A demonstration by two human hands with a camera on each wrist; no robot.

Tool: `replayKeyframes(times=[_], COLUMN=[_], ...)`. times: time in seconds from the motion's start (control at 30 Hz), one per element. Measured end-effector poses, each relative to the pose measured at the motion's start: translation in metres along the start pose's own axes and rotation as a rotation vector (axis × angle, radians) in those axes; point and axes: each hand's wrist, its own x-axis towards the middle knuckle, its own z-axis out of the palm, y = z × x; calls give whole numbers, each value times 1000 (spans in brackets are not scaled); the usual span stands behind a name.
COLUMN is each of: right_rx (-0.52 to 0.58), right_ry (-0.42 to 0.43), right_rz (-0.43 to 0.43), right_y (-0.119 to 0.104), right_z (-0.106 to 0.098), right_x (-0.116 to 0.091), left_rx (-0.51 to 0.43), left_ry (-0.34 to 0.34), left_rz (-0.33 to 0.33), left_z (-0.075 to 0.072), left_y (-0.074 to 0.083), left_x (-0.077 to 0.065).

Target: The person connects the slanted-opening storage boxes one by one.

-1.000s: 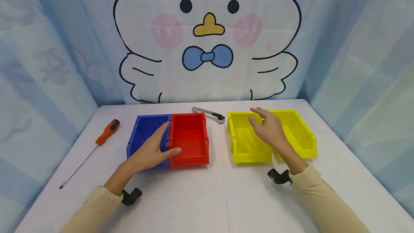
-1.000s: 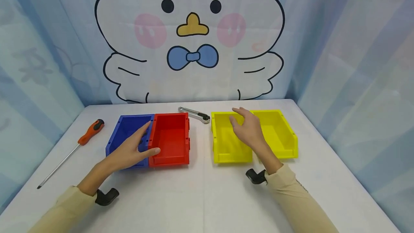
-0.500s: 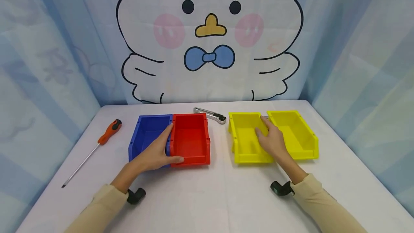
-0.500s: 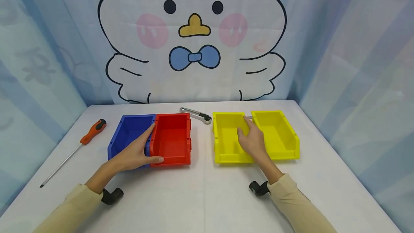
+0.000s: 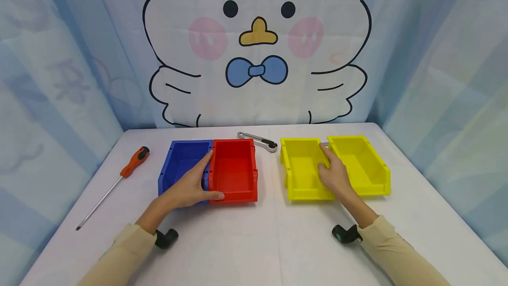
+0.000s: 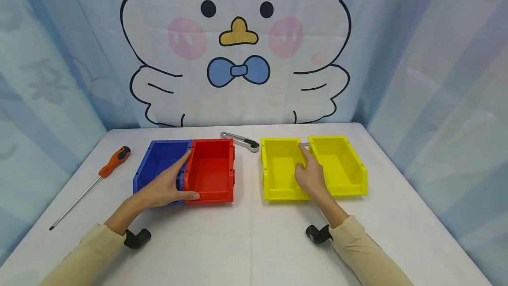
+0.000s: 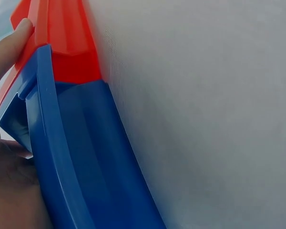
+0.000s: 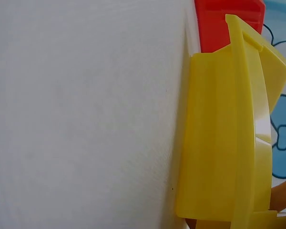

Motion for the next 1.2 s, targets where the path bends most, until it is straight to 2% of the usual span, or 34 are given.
replayKeyframes(times=[0.37, 0.63, 0.93, 1.2], right_rx=[41, 38, -2, 71], right_ry=[-7, 6, 21, -1], right_rz=[1, -44, -42, -31], right_y=[-2, -11, -32, -58], right_z=[0, 1, 4, 6], right_x=[-1, -2, -3, -8], left_rx=[-11, -21, -23, -29], left_ry=[-15, -13, -29, -34], left_rz=[2, 16, -18, -35], left_z=[-2, -1, -1, -1], left_y=[-1, -3, -4, -4], left_x=[1, 1, 1, 0])
